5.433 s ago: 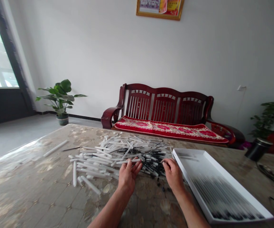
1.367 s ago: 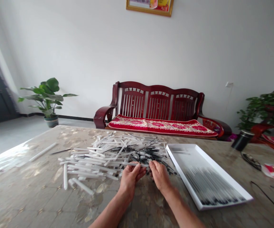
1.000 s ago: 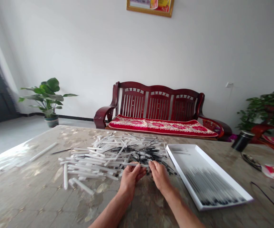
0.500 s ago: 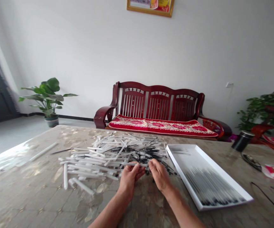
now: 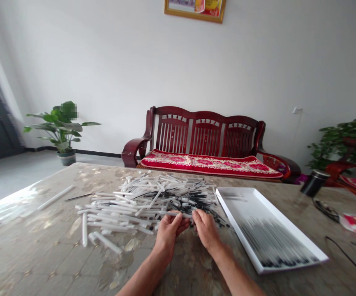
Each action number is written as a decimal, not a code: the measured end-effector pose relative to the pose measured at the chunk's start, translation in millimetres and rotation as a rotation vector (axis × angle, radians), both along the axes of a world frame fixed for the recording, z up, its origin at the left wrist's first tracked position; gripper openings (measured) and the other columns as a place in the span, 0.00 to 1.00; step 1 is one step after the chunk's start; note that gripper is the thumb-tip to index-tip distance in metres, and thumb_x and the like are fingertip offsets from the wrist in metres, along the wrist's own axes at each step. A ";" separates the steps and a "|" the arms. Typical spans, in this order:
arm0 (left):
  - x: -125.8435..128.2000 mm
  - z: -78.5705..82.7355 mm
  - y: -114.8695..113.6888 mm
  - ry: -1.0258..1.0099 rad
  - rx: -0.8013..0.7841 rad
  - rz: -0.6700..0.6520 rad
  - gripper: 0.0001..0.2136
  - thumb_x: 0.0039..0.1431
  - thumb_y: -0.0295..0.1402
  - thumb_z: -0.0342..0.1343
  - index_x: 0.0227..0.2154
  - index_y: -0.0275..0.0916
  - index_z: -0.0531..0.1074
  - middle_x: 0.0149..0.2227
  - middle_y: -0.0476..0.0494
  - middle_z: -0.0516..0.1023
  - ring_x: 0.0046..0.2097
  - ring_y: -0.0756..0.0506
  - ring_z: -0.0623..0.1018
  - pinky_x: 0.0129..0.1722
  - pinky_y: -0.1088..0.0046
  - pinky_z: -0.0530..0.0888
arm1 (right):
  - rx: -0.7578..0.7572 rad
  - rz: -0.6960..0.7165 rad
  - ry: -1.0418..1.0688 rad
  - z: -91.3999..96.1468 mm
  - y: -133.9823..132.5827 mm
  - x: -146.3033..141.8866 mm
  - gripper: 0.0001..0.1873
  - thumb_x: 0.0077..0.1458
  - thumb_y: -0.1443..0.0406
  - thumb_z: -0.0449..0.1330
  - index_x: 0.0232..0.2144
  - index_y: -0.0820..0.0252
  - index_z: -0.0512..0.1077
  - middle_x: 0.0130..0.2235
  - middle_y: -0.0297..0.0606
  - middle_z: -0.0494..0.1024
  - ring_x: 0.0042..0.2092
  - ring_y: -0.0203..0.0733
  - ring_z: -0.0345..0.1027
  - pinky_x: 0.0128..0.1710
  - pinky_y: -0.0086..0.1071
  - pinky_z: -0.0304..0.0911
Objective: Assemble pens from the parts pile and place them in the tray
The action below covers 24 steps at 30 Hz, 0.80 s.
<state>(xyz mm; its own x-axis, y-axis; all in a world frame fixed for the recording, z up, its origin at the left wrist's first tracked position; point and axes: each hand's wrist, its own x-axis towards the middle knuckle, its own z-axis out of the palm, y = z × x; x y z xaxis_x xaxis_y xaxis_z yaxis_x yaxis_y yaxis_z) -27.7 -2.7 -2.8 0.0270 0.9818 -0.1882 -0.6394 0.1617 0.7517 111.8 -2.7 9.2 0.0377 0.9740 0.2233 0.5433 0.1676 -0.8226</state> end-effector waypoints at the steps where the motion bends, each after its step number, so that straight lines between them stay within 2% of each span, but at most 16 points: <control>1: 0.0 -0.3 -0.1 0.002 0.005 -0.003 0.15 0.44 0.34 0.71 0.31 0.37 0.71 0.27 0.44 0.82 0.31 0.46 0.82 0.35 0.72 0.80 | -0.062 -0.007 0.054 -0.3 -0.1 -1.1 0.25 0.61 0.47 0.44 0.21 0.54 0.61 0.17 0.29 0.63 0.20 0.37 0.60 0.22 0.29 0.53; 4: -0.2 0.3 0.0 0.006 0.006 0.008 0.17 0.42 0.35 0.72 0.31 0.37 0.71 0.27 0.45 0.82 0.30 0.47 0.82 0.35 0.73 0.80 | -0.164 0.012 0.185 0.5 -0.7 -2.6 0.27 0.60 0.43 0.43 0.22 0.54 0.62 0.17 0.28 0.63 0.18 0.36 0.57 0.19 0.29 0.52; 8: -0.7 3.8 -0.5 0.014 -0.002 0.020 0.18 0.39 0.37 0.73 0.30 0.37 0.71 0.26 0.45 0.82 0.30 0.47 0.82 0.34 0.73 0.79 | -0.067 0.062 0.179 3.4 -0.8 -2.9 0.23 0.57 0.44 0.49 0.22 0.54 0.61 0.19 0.27 0.62 0.21 0.35 0.58 0.21 0.28 0.55; 10: -0.4 6.2 -1.4 0.021 0.016 0.014 0.20 0.36 0.39 0.74 0.29 0.37 0.71 0.26 0.46 0.82 0.29 0.47 0.81 0.34 0.73 0.79 | -0.111 0.058 0.243 3.6 -0.1 -3.8 0.23 0.56 0.44 0.50 0.22 0.54 0.60 0.19 0.26 0.61 0.20 0.35 0.56 0.19 0.28 0.54; 12: -0.1 9.0 -2.5 0.036 0.047 -0.017 0.21 0.35 0.40 0.74 0.29 0.36 0.72 0.25 0.46 0.82 0.28 0.48 0.81 0.33 0.73 0.79 | -0.165 0.036 0.354 3.5 1.0 -3.6 0.23 0.56 0.43 0.49 0.23 0.53 0.59 0.19 0.26 0.59 0.18 0.34 0.52 0.17 0.28 0.51; 14: -0.5 12.1 -2.6 0.047 0.067 -0.077 0.20 0.34 0.38 0.74 0.28 0.35 0.73 0.26 0.45 0.82 0.29 0.48 0.81 0.35 0.73 0.78 | -0.153 0.010 0.439 4.6 1.9 -1.1 0.24 0.56 0.42 0.50 0.23 0.54 0.59 0.19 0.25 0.58 0.18 0.33 0.50 0.17 0.27 0.49; 16: -2.2 15.3 -1.2 0.041 0.050 -0.125 0.20 0.34 0.37 0.75 0.29 0.34 0.74 0.28 0.44 0.82 0.29 0.49 0.80 0.35 0.75 0.78 | -0.099 0.005 0.462 7.9 2.5 3.8 0.25 0.56 0.42 0.49 0.22 0.54 0.59 0.18 0.25 0.58 0.18 0.32 0.50 0.18 0.27 0.49; 18: -5.7 18.7 1.1 0.025 -0.015 -0.160 0.18 0.38 0.38 0.73 0.29 0.34 0.75 0.28 0.45 0.82 0.26 0.52 0.78 0.29 0.79 0.76 | -0.067 0.029 0.421 12.5 2.8 9.8 0.26 0.57 0.42 0.48 0.21 0.54 0.59 0.17 0.26 0.59 0.18 0.32 0.50 0.19 0.27 0.50; 19: -7.9 20.3 2.0 0.022 -0.057 -0.193 0.16 0.42 0.40 0.71 0.29 0.34 0.75 0.27 0.46 0.81 0.23 0.54 0.76 0.23 0.82 0.73 | -0.069 0.047 0.384 14.5 3.0 12.4 0.27 0.56 0.41 0.48 0.21 0.55 0.59 0.17 0.25 0.59 0.18 0.32 0.50 0.19 0.27 0.50; 21: -12.5 23.5 2.3 0.030 -0.130 -0.344 0.17 0.51 0.46 0.64 0.26 0.34 0.75 0.21 0.48 0.76 0.15 0.57 0.67 0.14 0.85 0.61 | -0.082 0.092 0.292 16.6 3.7 16.1 0.28 0.56 0.40 0.47 0.21 0.55 0.60 0.16 0.25 0.59 0.18 0.32 0.51 0.19 0.27 0.50; 23: -16.0 25.6 -0.4 0.040 -0.132 -0.543 0.21 0.55 0.50 0.59 0.24 0.33 0.74 0.16 0.50 0.71 0.12 0.59 0.59 0.11 0.85 0.51 | -0.080 0.133 0.213 15.2 5.0 17.2 0.29 0.55 0.40 0.47 0.20 0.55 0.60 0.16 0.26 0.59 0.18 0.32 0.52 0.19 0.27 0.51; 24: -16.9 26.0 -2.6 0.048 -0.109 -0.623 0.22 0.55 0.50 0.59 0.24 0.32 0.75 0.16 0.51 0.70 0.12 0.60 0.58 0.11 0.85 0.50 | -0.077 0.148 0.191 13.5 5.8 17.2 0.29 0.56 0.40 0.47 0.20 0.55 0.60 0.15 0.26 0.59 0.18 0.32 0.53 0.19 0.27 0.52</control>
<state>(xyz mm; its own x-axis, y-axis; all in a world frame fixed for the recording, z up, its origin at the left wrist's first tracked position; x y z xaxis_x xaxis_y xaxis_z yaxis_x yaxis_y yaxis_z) -44.6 -5.3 23.1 0.5763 0.7595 -0.3016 -0.3665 0.5700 0.7354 129.0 3.1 22.7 -0.0724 0.9858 0.1512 0.3512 0.1671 -0.9213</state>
